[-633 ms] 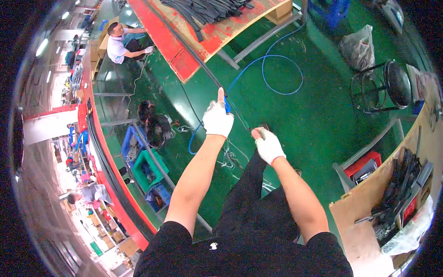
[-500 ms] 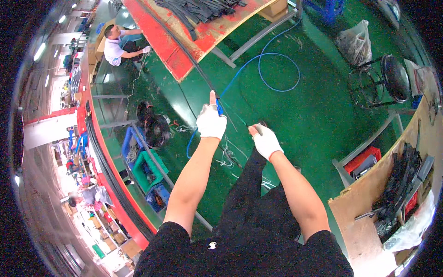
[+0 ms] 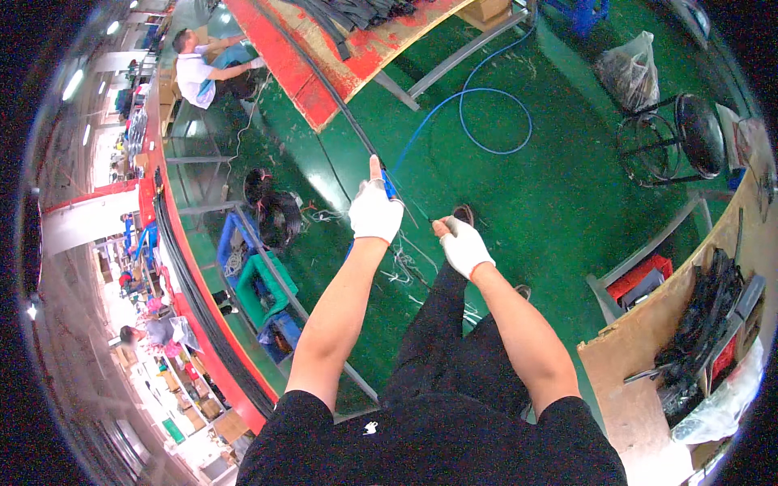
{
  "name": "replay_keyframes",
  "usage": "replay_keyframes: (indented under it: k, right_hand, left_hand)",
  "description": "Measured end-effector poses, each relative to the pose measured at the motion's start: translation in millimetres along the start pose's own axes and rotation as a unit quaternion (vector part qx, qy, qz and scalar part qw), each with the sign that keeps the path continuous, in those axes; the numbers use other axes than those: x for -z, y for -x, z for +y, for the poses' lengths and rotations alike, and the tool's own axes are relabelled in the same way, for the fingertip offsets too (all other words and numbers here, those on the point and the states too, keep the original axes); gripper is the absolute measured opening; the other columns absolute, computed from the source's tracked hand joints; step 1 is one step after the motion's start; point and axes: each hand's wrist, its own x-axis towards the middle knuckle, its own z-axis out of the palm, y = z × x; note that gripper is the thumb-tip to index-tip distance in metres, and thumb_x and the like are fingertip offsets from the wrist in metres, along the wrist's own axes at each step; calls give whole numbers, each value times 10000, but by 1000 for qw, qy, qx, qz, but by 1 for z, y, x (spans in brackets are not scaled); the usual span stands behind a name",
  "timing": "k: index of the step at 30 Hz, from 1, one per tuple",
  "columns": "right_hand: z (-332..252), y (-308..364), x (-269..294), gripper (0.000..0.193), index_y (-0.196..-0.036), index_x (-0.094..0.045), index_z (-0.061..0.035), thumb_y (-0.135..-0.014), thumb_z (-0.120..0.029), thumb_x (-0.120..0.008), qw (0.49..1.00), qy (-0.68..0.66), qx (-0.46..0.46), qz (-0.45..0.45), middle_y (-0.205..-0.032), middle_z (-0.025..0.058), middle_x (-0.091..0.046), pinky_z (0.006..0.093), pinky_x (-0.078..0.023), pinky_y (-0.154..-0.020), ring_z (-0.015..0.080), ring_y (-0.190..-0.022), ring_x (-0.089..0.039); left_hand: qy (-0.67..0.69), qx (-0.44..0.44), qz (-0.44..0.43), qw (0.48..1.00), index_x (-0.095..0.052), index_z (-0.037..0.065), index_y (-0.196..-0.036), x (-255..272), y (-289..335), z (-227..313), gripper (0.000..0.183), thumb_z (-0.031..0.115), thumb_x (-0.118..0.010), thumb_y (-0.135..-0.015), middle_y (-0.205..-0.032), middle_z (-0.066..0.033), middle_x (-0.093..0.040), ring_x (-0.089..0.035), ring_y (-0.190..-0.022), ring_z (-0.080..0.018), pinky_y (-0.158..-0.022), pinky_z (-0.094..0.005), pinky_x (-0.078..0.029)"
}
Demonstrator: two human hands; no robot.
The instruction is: Cutting black rubber or plastic strips to length using a utility knife on a factory workbench.
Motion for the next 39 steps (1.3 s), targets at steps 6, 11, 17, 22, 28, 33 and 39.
replay_keyframes:
  k: [6, 11, 17, 22, 28, 33, 39]
  right_hand:
    - [-6, 1, 3, 452, -1221, -689, 10, -1083, -399, -557, 1000, -16, -19, -6, -1108, 204, -752, 398, -512, -968, 331, -1076, -700]
    - [-1, 0, 5, 453, -1214, -691, 11, -1082, -401, -560, 1000, -20, -6, 1, -1101, 205, -752, 404, -514, -961, 332, -1063, -702]
    - [14, 22, 7, 481, -1236, -695, -11, -1077, -440, -547, 1000, -4, -18, 6, -1124, 232, -741, 420, -522, -974, 368, -1098, -703]
    - [24, 3, -2, 529, -1283, -695, -31, -1061, -485, -537, 999, 36, -8, 35, -1239, 267, -718, 466, -506, -1042, 425, -1209, -669]
    - [28, 50, 10, 445, -1203, -710, -32, -1058, -431, -577, 999, -32, 0, 0, -1095, 235, -745, 429, -525, -959, 399, -1068, -707]
    - [49, 52, 34, 434, -1201, -712, -32, -1056, -421, -583, 998, -21, -11, 59, -1083, 251, -747, 433, -536, -947, 394, -1071, -719]
    - [56, 61, 19, 422, -1147, -707, -20, -1062, -407, -565, 999, -41, -26, 22, -994, 214, -734, 398, -530, -884, 341, -965, -710]
  left_hand:
    - [23, -43, -21, 999, -259, 154, -1704, -3, 1, -7, 955, 195, -692, -854, -1132, -217, -682, -725, -995, -395, -915, -486, -595]
    - [-9, -33, 39, 999, -278, 161, -1699, -6, 4, -7, 976, 196, -718, -829, -1105, -209, -677, -719, -990, -390, -907, -490, -592]
    - [-38, -79, 40, 995, -273, 202, -1700, -5, 18, 6, 977, 184, -714, -828, -1089, -223, -678, -717, -980, -406, -891, -504, -582]
    - [60, -4, 68, 996, -286, 181, -1694, -21, 37, 5, 953, 169, -692, -832, -1157, -223, -710, -713, -986, -418, -901, -495, -572]
    - [-41, -64, 24, 997, -379, 174, -1664, -16, 30, 21, 906, 163, -705, -819, -1068, -217, -694, -718, -966, -391, -899, -485, -577]
    - [-49, -67, 28, 996, -315, 200, -1690, -19, 49, 25, 948, 163, -704, -826, -1063, -210, -682, -718, -960, -388, -880, -478, -582]
    - [31, -12, 44, 998, -297, 187, -1695, -32, 66, 8, 973, 167, -728, -823, -1098, -195, -663, -706, -1000, -373, -890, -502, -573]
